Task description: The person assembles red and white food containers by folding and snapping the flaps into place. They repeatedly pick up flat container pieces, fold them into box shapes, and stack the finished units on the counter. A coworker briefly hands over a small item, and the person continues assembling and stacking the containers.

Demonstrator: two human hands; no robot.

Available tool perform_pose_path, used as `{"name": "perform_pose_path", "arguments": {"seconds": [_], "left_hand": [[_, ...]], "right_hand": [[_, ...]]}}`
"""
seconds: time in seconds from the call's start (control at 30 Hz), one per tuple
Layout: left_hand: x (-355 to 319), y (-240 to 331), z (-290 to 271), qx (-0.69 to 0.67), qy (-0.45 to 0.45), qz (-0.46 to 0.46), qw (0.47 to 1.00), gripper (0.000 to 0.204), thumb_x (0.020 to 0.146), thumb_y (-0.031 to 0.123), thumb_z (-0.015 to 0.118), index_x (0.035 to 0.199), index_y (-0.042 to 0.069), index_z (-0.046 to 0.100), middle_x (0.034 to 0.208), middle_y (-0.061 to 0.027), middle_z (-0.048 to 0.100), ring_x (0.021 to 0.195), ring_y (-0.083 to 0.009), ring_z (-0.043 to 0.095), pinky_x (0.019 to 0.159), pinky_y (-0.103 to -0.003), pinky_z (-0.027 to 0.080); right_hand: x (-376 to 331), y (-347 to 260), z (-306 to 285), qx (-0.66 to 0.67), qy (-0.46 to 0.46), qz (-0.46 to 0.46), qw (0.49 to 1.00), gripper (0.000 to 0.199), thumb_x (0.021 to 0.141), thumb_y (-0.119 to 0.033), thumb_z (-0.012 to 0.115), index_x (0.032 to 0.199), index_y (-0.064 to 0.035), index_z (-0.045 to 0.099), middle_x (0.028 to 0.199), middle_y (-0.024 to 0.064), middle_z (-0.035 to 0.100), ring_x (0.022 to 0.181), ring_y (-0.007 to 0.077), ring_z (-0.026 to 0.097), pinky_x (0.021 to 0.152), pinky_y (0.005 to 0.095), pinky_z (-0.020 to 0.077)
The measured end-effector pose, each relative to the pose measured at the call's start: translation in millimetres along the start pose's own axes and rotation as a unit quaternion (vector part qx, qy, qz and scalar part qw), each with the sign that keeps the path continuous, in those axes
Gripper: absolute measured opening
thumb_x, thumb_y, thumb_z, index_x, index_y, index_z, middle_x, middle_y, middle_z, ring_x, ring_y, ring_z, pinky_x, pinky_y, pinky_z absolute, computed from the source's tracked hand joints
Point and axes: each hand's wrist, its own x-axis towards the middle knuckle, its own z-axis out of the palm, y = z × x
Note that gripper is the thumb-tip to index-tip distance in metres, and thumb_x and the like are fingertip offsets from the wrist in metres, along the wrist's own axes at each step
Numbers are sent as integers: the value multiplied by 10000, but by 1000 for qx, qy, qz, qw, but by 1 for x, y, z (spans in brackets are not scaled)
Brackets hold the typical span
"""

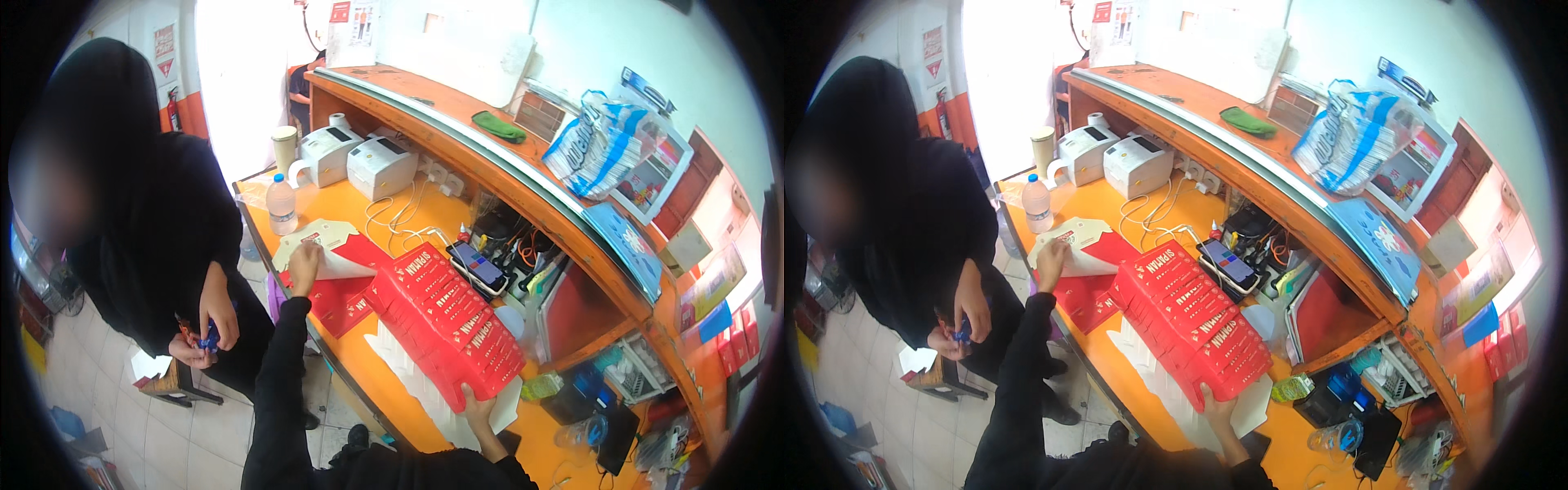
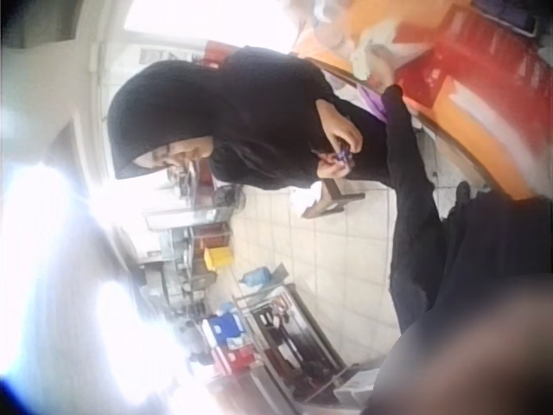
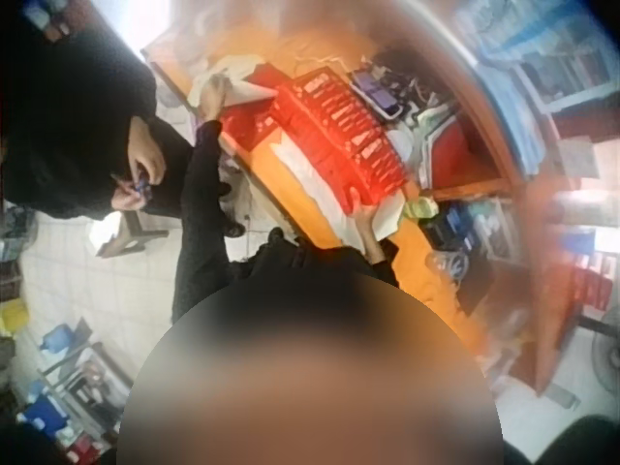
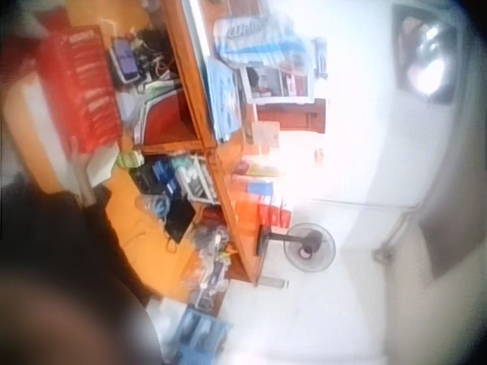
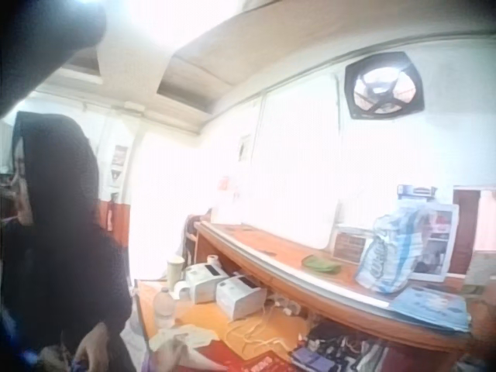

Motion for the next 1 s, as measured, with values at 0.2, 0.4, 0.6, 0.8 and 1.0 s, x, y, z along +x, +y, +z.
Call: {"name": "perform_pose_path", "arguments": {"seconds": [0.2,0.4,0.6,0.8,1.0], "left_hand": [[50,61,-10,-46,130,54,989,149,827,151,543,857,10,580,795,-140,603,714,-282,578,653,-343,439],[35,163,-45,-82,263,309,910,121,751,-6,620,854,35,571,772,-89,561,734,-231,531,657,-319,412],[-47,236,-73,-154,184,540,807,278,667,-63,640,873,91,536,846,-70,539,744,-219,519,660,-352,434],[-148,288,-82,-225,12,708,669,247,721,147,653,959,200,616,919,3,546,809,-126,492,677,-263,429],[-209,284,-36,-292,270,537,744,716,694,238,719,1281,261,311,1166,-142,305,1000,-252,370,868,-354,336]], "right_hand": [[-37,17,-13,-17,-44,-10,999,420,708,-152,724,1032,37,535,945,148,606,885,229,591,765,358,465],[-51,-20,-10,-261,-224,109,933,498,705,-379,695,1053,-47,565,943,175,606,914,325,580,779,375,459],[9,-161,-71,-323,-376,19,869,491,717,-307,684,1106,-41,550,1004,164,589,964,326,556,864,399,415],[65,-229,-46,-403,-217,-360,813,428,705,-72,574,1132,-100,553,935,81,591,821,233,598,713,340,491],[42,-240,-90,-403,-324,-271,812,523,703,-16,523,1187,-215,529,862,70,554,646,223,603,522,295,510]]}}
